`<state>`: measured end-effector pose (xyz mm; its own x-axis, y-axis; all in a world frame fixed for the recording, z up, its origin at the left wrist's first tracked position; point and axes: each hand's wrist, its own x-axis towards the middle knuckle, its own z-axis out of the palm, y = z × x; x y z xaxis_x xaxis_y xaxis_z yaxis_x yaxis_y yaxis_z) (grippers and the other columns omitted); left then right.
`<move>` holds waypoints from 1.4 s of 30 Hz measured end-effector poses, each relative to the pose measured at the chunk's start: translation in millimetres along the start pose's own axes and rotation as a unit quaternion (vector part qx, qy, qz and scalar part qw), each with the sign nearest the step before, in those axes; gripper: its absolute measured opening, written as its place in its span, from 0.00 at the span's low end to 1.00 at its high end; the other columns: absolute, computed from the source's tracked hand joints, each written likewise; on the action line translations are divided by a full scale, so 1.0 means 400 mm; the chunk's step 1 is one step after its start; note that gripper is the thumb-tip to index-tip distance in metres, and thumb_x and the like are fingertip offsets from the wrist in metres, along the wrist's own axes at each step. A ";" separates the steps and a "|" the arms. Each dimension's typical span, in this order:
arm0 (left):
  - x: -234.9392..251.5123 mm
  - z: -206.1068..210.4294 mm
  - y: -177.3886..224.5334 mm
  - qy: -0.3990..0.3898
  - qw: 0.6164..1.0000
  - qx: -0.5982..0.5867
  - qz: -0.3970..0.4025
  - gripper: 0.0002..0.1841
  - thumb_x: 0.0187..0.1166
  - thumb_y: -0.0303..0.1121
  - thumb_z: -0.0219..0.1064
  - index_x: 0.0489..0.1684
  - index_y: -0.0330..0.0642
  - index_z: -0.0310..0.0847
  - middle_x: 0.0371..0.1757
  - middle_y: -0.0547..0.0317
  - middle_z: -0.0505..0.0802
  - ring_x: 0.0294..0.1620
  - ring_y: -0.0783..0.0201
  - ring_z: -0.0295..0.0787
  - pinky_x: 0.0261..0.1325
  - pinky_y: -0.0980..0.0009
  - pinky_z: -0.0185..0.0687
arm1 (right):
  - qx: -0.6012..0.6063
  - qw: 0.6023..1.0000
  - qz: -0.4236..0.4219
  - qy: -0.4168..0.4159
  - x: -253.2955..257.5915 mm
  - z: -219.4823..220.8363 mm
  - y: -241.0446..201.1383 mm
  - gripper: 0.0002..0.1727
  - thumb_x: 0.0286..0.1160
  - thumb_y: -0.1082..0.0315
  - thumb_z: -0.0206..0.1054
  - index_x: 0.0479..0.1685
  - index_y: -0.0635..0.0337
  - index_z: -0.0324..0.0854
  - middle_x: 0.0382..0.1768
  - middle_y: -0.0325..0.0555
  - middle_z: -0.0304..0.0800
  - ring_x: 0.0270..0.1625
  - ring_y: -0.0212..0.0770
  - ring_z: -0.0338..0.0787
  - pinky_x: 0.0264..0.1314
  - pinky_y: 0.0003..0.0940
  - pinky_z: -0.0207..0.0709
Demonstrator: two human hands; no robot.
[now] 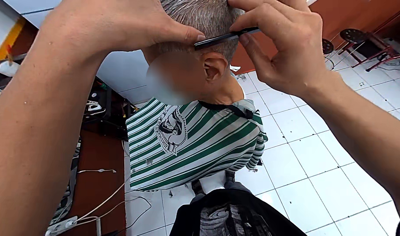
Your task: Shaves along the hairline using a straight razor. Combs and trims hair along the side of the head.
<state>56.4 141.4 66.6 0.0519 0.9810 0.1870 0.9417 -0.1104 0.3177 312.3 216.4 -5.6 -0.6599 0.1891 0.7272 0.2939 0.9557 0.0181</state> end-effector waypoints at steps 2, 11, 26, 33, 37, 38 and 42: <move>-0.003 0.000 0.006 -0.015 1.000 -0.005 -0.010 0.25 0.63 0.65 0.73 0.42 0.53 0.90 0.37 0.67 0.92 0.39 0.75 0.88 0.45 0.64 0.81 | -0.009 1.000 0.007 0.003 -0.003 0.003 -0.008 0.14 0.88 0.69 0.56 0.57 0.60 0.87 0.68 0.54 0.90 0.70 0.51 0.86 0.69 0.44 0.75; -0.021 -0.002 0.016 -0.019 1.000 -0.019 0.000 0.19 0.67 0.57 0.75 0.37 0.51 0.91 0.33 0.69 0.91 0.35 0.79 0.86 0.39 0.74 0.78 | -0.011 1.000 0.005 0.008 -0.006 -0.003 -0.014 0.14 0.87 0.70 0.58 0.57 0.62 0.89 0.59 0.57 0.93 0.64 0.49 0.91 0.62 0.43 0.78; -0.026 0.000 -0.007 -0.004 0.999 -0.029 0.024 0.21 0.57 0.58 0.78 0.42 0.58 0.90 0.36 0.76 0.92 0.39 0.84 0.89 0.41 0.78 0.84 | 0.030 0.993 -0.094 -0.063 0.058 -0.026 -0.004 0.17 0.84 0.72 0.55 0.60 0.59 0.89 0.44 0.49 0.93 0.44 0.39 0.91 0.41 0.35 0.80; -0.017 -0.007 -0.017 -0.006 1.000 0.002 0.027 0.24 0.56 0.65 0.75 0.41 0.59 0.90 0.36 0.75 0.92 0.39 0.82 0.88 0.43 0.71 0.84 | 0.031 0.993 -0.092 -0.062 0.060 -0.018 0.003 0.18 0.85 0.72 0.55 0.62 0.58 0.90 0.46 0.47 0.94 0.46 0.38 0.91 0.45 0.34 0.82; -0.014 -0.008 -0.017 -0.001 0.999 0.018 0.033 0.24 0.55 0.65 0.75 0.40 0.60 0.90 0.36 0.75 0.92 0.39 0.81 0.89 0.42 0.69 0.85 | 0.035 0.993 -0.093 -0.061 0.058 -0.011 0.006 0.18 0.84 0.72 0.55 0.62 0.59 0.90 0.45 0.47 0.94 0.45 0.37 0.91 0.44 0.32 0.82; -0.013 -0.008 -0.016 0.000 0.999 0.023 0.034 0.24 0.55 0.66 0.75 0.40 0.60 0.90 0.36 0.75 0.92 0.39 0.80 0.89 0.43 0.67 0.84 | 0.037 0.993 -0.095 -0.062 0.058 -0.009 0.007 0.19 0.84 0.73 0.55 0.62 0.59 0.90 0.45 0.47 0.94 0.44 0.37 0.91 0.44 0.32 0.82; -0.021 -0.006 -0.007 0.003 1.000 0.010 0.017 0.21 0.57 0.62 0.76 0.37 0.59 0.89 0.33 0.76 0.90 0.33 0.83 0.86 0.35 0.74 0.81 | 0.035 0.993 -0.099 -0.059 0.057 -0.005 0.011 0.19 0.84 0.73 0.54 0.63 0.59 0.89 0.45 0.49 0.94 0.45 0.38 0.91 0.44 0.33 0.82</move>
<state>52.6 133.1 66.5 0.0818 0.9757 0.2032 0.9460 -0.1402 0.2923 299.9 224.6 12.6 -0.7770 0.0166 0.6292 0.1034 0.9894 0.1016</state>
